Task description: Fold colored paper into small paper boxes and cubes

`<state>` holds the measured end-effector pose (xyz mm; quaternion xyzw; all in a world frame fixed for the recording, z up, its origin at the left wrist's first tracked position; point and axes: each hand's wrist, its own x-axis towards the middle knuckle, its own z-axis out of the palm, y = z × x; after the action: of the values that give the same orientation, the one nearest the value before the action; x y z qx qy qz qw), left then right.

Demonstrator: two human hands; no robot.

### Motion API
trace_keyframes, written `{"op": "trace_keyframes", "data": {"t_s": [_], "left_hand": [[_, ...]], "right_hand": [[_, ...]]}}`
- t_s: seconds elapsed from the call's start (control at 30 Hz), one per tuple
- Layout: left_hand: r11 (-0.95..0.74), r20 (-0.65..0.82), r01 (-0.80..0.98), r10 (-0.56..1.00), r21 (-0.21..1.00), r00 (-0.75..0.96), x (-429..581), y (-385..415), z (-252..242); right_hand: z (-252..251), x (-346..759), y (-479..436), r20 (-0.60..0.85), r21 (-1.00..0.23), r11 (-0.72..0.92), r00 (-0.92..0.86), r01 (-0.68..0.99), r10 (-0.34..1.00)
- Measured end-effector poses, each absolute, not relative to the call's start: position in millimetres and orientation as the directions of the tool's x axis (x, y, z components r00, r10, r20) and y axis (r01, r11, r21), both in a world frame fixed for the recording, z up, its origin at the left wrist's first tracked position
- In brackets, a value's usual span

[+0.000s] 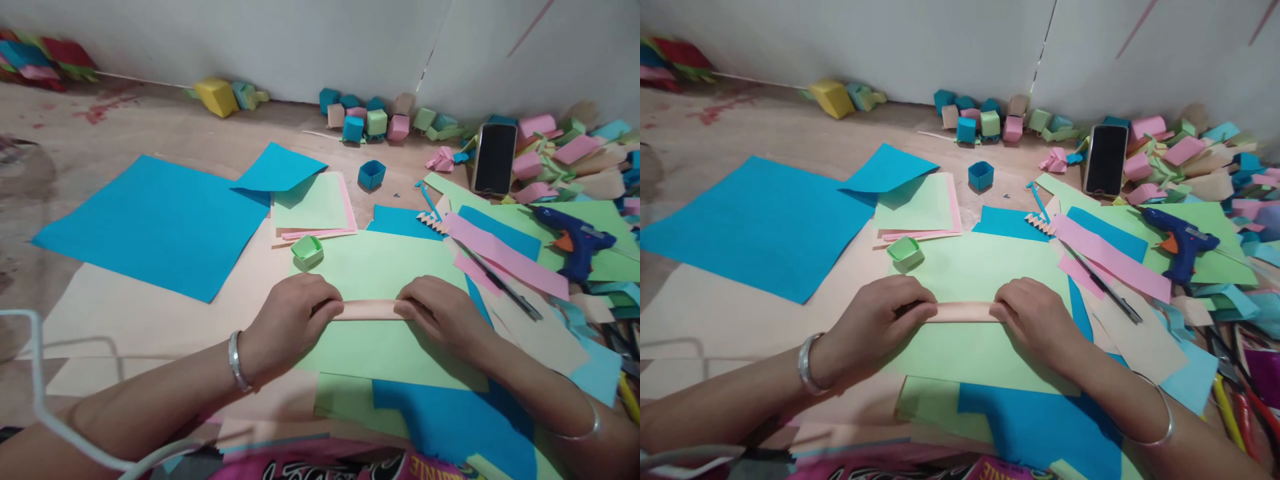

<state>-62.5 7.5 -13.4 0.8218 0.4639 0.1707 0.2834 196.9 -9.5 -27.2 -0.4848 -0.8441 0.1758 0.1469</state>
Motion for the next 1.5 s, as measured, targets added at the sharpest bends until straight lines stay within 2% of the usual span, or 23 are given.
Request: {"op": "trace_keyframes", "data": {"t_s": [0.3,0.53,0.7,0.83,0.93,1.07,1.13,1.23,1.33,1.5], "left_hand": [[-0.488,0.045,0.650,0.818,0.583,0.574,-62.5,5.8,-16.7],[-0.488,0.043,0.664,0.822,0.566,0.568,-61.3,6.3,-19.4],[-0.508,0.050,0.662,0.812,0.551,0.581,-59.9,6.4,-19.5],[-0.626,0.074,0.654,0.744,0.424,0.665,-60.5,5.6,-19.2],[-0.702,0.098,0.620,0.686,0.350,0.721,-62.2,5.9,-19.1],[-0.711,0.087,0.615,0.675,0.341,0.733,-63.4,6.9,-18.7],[-0.709,0.082,0.615,0.676,0.345,0.732,-63.4,7.2,-19.1],[-0.704,0.084,0.614,0.679,0.356,0.730,-62.9,7.3,-20.4],[-0.700,0.083,0.612,0.680,0.366,0.728,-62.6,7.3,-21.0],[-0.701,0.069,0.612,0.676,0.366,0.734,-62.8,7.6,-19.6]], "right_hand": [[-24.8,192.1,-9.5,0.088,-0.403,0.482,-0.491,0.778,0.867],[-35.4,190.6,-11.5,0.177,-0.154,0.512,-0.486,0.845,0.856],[-38.3,188.2,-12.1,0.165,-0.220,0.466,-0.439,0.857,0.883],[-37.7,188.2,-9.9,0.148,-0.263,0.459,-0.434,0.849,0.889],[-36.4,189.3,-8.2,0.136,-0.259,0.466,-0.446,0.846,0.885],[-30.4,189.1,-8.3,0.168,-0.199,0.481,-0.454,0.854,0.875],[-26.2,187.6,-10.3,0.244,-0.140,0.505,-0.465,0.852,0.851],[-21.0,183.9,-15.4,0.339,-0.077,0.657,-0.600,0.750,0.725],[-17.2,179.9,-19.3,0.278,-0.048,0.794,-0.755,0.606,0.593],[-4.6,188.8,-16.3,0.149,-0.016,0.803,-0.793,0.595,0.590]]}}
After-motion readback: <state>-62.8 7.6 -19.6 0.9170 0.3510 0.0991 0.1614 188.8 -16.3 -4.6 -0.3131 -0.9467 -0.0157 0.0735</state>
